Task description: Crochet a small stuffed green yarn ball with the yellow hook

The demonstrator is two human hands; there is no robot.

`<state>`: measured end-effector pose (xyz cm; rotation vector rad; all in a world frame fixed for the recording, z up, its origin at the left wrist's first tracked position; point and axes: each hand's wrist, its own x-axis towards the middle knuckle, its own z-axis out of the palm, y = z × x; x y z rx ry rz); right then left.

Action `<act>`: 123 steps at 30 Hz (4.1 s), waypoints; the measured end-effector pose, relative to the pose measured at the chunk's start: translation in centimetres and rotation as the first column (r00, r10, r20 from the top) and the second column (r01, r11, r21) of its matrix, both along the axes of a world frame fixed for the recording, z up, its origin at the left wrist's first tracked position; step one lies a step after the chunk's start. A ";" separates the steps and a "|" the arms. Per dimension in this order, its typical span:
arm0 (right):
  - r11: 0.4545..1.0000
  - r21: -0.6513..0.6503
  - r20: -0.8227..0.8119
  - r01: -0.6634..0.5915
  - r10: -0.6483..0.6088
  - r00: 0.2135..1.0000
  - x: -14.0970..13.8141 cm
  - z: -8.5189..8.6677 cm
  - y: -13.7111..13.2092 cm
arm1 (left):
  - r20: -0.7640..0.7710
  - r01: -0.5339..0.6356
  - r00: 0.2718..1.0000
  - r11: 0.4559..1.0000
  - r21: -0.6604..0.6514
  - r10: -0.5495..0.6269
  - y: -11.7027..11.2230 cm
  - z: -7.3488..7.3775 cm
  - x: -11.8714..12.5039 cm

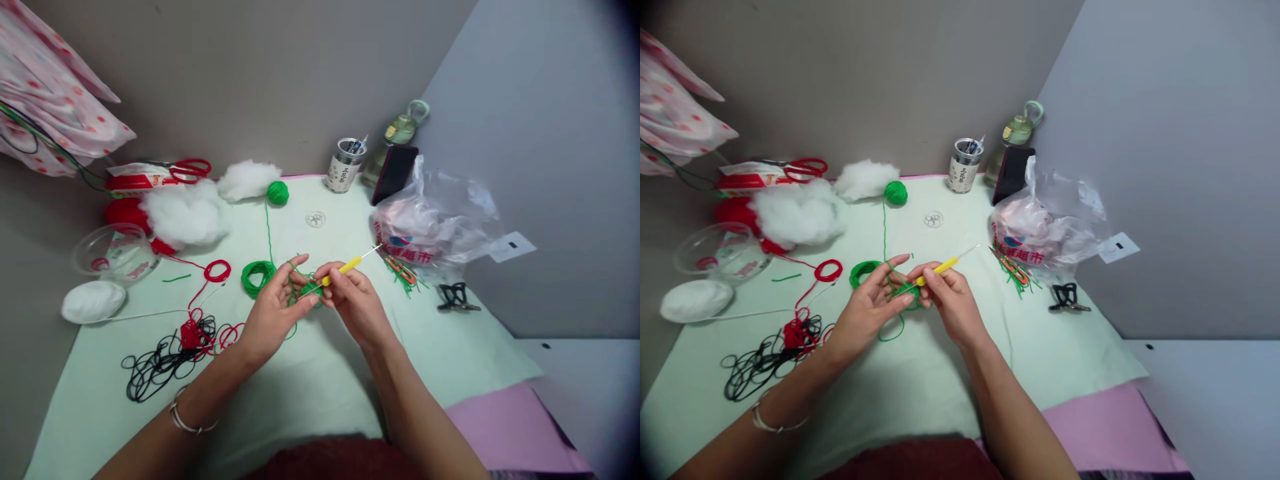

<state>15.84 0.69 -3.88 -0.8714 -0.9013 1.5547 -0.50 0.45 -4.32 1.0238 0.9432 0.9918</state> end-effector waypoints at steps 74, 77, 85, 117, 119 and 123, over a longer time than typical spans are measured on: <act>0.992 -0.071 -0.208 0.104 -0.117 0.971 -1.3 0.8 -1.2 | 0.118 0.276 0.954 0.961 0.014 -0.276 2.0 2.4 -4.1; 0.979 -0.201 -0.325 0.023 -0.089 0.942 -1.8 0.3 -1.1 | 0.079 0.243 0.967 0.970 -0.002 -0.242 2.0 2.6 -4.1; 0.945 -0.292 -0.486 -0.146 -0.015 0.874 -1.3 0.1 -1.2 | -0.214 0.283 0.941 0.956 0.075 -0.262 3.2 3.5 -7.3; 0.996 0.084 -0.338 0.001 0.028 0.941 -1.1 2.2 -2.3 | -0.229 0.076 0.954 0.583 0.809 0.194 -2.5 6.7 -4.0; 0.991 0.128 -0.312 0.032 0.009 0.950 -1.1 2.3 -2.4 | -0.356 0.159 0.882 0.516 0.841 0.308 -2.1 5.5 -3.5; 0.982 0.159 -0.283 0.099 -0.051 0.958 -0.9 2.3 -2.3 | -0.356 0.148 0.900 0.592 0.792 0.252 -2.0 4.5 -2.1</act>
